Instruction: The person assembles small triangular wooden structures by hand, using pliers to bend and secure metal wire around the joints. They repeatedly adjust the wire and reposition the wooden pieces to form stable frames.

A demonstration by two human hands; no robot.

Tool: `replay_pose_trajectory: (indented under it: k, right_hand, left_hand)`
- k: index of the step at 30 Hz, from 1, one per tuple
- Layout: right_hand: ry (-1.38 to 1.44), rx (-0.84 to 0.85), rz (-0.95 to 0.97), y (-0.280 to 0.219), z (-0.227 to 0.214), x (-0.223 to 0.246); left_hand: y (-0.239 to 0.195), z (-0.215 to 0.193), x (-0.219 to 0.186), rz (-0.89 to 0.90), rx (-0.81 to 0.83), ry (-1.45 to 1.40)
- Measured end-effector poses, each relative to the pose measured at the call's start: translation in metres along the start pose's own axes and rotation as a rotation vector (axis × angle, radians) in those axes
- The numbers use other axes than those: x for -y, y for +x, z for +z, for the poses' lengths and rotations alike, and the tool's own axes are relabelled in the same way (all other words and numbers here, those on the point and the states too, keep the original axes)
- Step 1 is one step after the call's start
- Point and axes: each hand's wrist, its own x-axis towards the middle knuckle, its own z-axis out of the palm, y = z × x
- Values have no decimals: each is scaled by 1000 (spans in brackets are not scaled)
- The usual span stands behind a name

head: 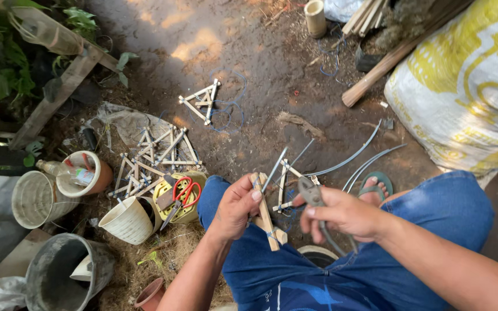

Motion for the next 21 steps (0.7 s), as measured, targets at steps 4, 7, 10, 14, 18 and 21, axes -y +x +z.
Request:
replay_pose_trajectory:
  k: [4, 7, 10, 14, 18, 21]
  right_hand:
    - [381, 215, -16, 4, 12, -11]
    - [594, 203, -52, 7, 18, -20]
    - [680, 76, 28, 8, 23, -35]
    - [585, 52, 59, 4, 18, -65]
    - [341, -53, 101, 8, 7, -76]
    - [2, -14, -26, 22, 9, -67]
  left_hand:
    - [-2, 5, -7, 9, -7, -26]
    - [-8, 6, -14, -7, -9, 76]
    - [-7, 2, -14, -11, -35, 139]
    - [-4, -10, -2, -29, -44, 113]
    - [-3, -18, 8, -49, -77, 66]
    - [-8, -21, 9, -96, -52, 139]
